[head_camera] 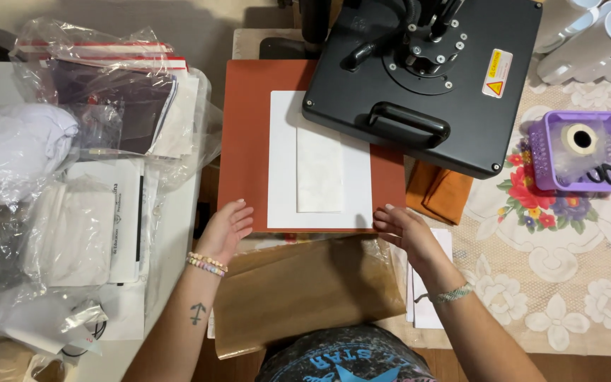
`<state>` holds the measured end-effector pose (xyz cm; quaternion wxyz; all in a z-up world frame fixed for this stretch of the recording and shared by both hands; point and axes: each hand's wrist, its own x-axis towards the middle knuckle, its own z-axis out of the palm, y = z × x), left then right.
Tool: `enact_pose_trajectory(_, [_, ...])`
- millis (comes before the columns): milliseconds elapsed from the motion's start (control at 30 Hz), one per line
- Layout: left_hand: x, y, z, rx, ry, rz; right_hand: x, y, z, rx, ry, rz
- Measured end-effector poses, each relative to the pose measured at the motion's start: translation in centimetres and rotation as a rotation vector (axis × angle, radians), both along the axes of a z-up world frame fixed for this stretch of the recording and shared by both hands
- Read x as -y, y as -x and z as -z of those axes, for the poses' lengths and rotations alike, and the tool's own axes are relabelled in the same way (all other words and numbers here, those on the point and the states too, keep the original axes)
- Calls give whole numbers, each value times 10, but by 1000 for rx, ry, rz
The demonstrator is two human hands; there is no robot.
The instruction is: The person operates a heat press machine, placing a white sheet and a brown protective sheet on the lower platen before closing the press. They then handle a white mug, applying tape to its surface using scissors.
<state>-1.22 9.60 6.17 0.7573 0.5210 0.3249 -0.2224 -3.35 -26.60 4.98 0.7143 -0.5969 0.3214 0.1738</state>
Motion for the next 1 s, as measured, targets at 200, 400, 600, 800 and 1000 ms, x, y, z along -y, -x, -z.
enact_pose_trajectory(200, [-4, -8, 16, -82, 76, 101, 2, -5, 15, -62, -23, -52])
enact_pose_trajectory(400, [-1, -9, 0, -119, 68, 203, 2, 5, -15, -48, 63, -74])
enact_pose_trajectory(600, [5, -13, 15, -147, 49, 266, -4, 6, -21, -59, 59, -112])
enact_pose_trajectory(800, [-3, -6, 16, -101, -17, 246, 4, 12, -31, -79, 41, -85])
enact_pose_trajectory(1000, [2, -4, -1, -87, 10, 239, -2, 7, -14, -93, 1, -107])
